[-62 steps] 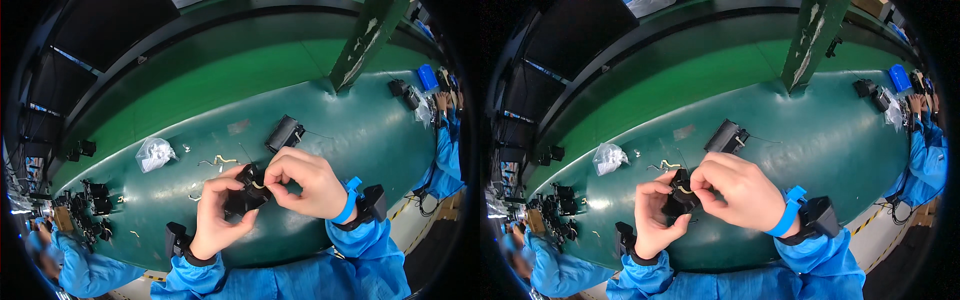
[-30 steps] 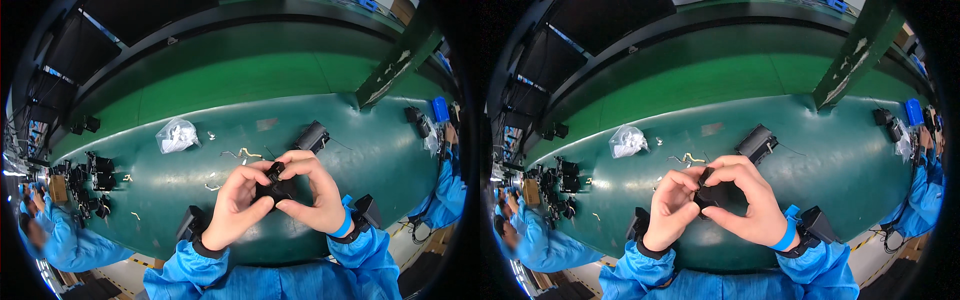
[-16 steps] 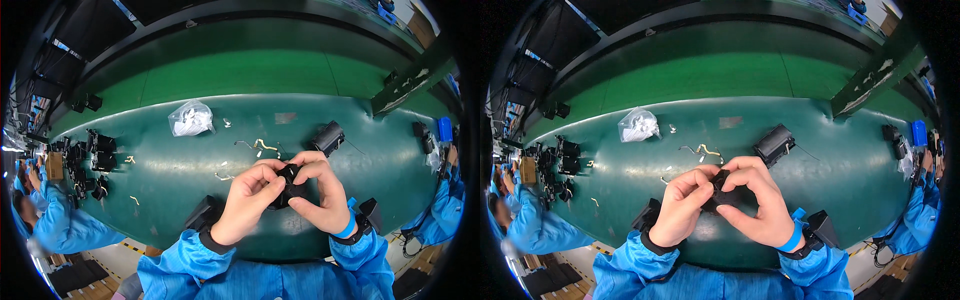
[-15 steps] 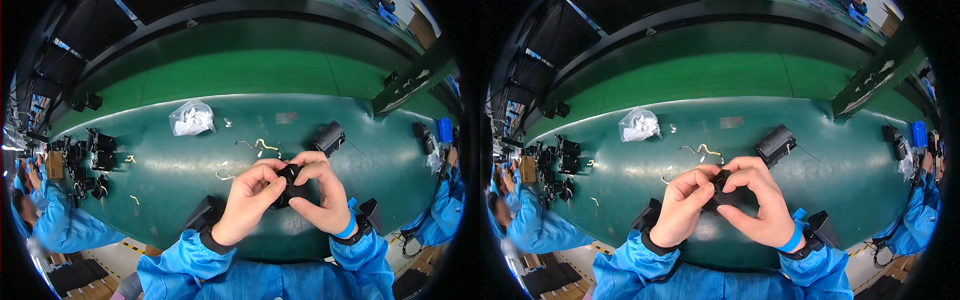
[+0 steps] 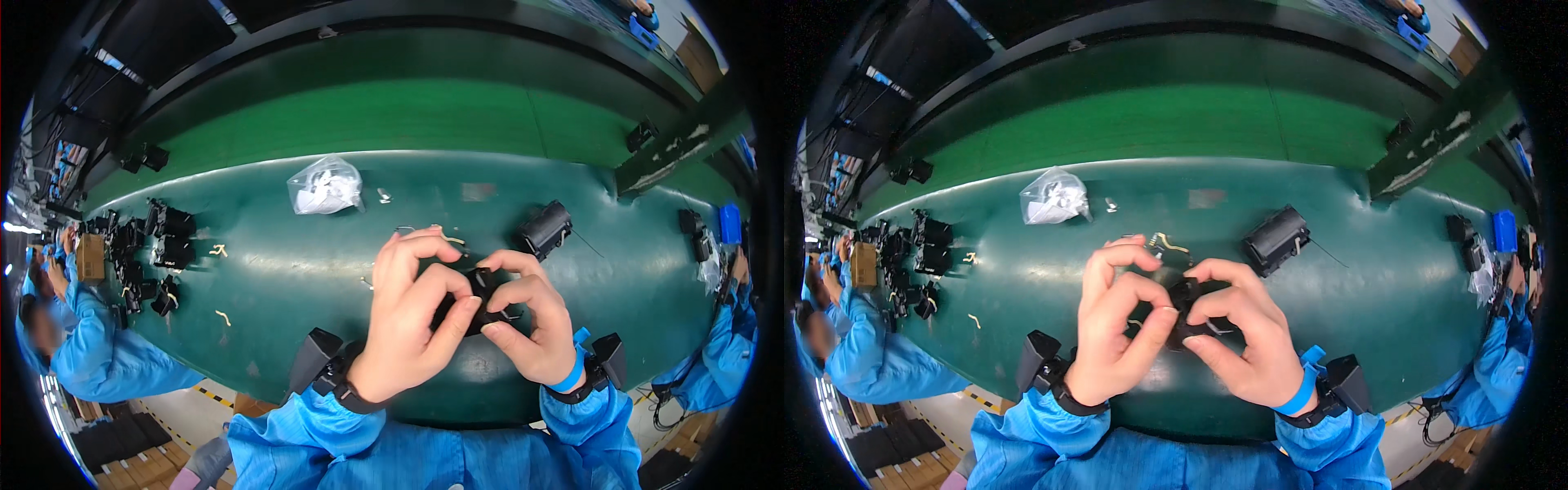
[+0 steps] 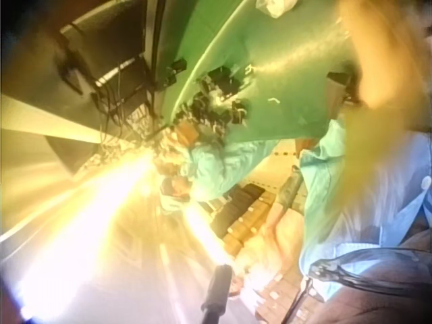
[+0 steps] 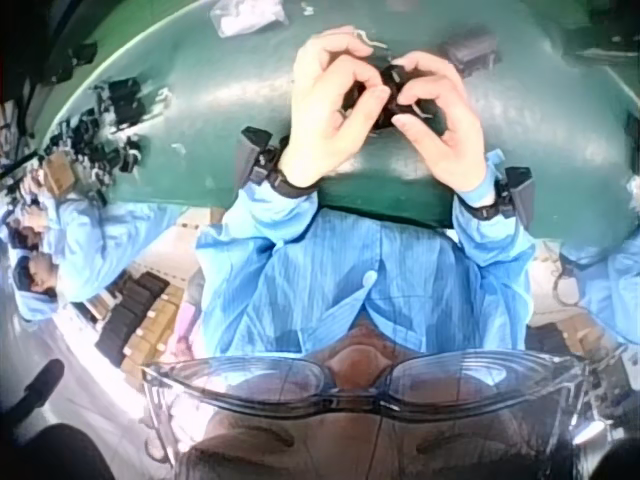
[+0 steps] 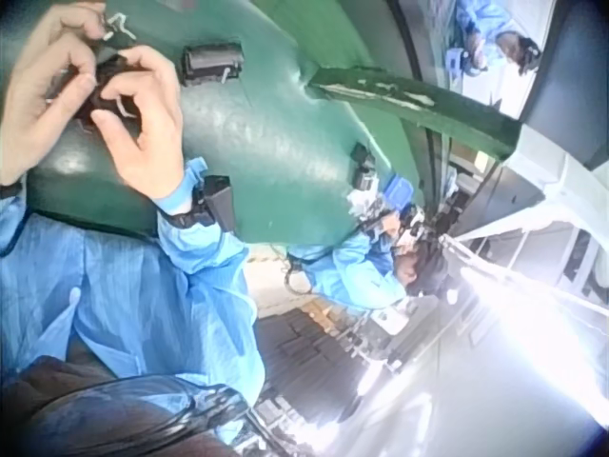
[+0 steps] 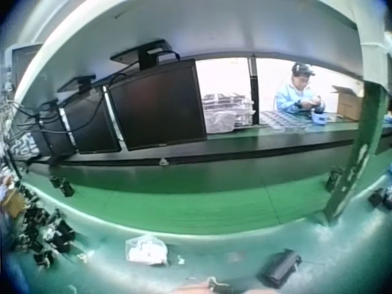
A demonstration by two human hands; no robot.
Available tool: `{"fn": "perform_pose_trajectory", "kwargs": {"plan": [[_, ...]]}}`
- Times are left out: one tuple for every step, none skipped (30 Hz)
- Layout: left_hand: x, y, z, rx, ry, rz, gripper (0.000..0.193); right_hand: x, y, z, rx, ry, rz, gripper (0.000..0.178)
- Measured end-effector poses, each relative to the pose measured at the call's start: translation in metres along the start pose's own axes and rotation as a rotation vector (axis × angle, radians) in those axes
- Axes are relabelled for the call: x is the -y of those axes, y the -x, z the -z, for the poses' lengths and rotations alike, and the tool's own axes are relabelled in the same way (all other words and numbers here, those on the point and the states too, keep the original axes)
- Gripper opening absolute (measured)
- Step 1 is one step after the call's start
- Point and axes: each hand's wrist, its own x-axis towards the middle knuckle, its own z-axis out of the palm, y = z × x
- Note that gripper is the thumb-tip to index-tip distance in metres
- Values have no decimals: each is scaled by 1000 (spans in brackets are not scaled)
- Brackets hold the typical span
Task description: Assembling small black plastic electronic housing components by inserting and routing yellow wires.
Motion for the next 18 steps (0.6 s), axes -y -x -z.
{"fn": "perform_pose_trajectory", "kwargs": {"plan": [[-3,0,1,-17,-62,-34,11,-2,-1,-2,-18,53,38,23],[-5,1,2,-34,-131,-63,13,-4,-1,-3,-33,99,80,22],[-4,2,-2,-72,-145,-89,15,-4,3,-3,-56,123,53,21],[-1,1,-8,-112,-117,-130,16,-2,6,-4,-86,119,10,20],[-5,0,-9,-123,-137,-136,17,1,9,-4,-131,152,-6,18],[-5,1,-11,-160,-117,-154,17,3,10,-6,-154,128,-43,16],[-7,2,-14,-180,-111,-161,17,2,15,-6,-169,133,-56,15],[-9,4,-15,-207,-76,-165,16,0,19,-5,-173,98,-76,17],[-8,6,-15,-227,-55,-165,16,-8,22,-4,-169,85,-82,16],[-9,6,-16,-221,-34,-143,15,-12,23,4,-85,99,-51,20],[-9,7,-15,-231,-40,-132,14,-14,22,1,-97,56,-39,21],[-9,7,-14,-230,-26,-126,13,-17,22,0,-125,26,-38,23],[-10,7,-14,-224,-12,-105,12,-20,22,3,-102,53,-22,24],[-8,8,-13,-230,-22,-98,12,-24,21,5,-91,46,0,27],[-10,6,-14,-242,-6,-90,12,-22,20,6,-96,63,8,28],[-12,5,-15,-253,14,-84,13,-19,20,7,-104,83,15,28],[-15,5,-16,-253,28,-50,13,-17,21,9,-108,94,11,28],[-15,5,-15,-249,48,-57,13,-15,21,8,-119,94,6,28]]}}
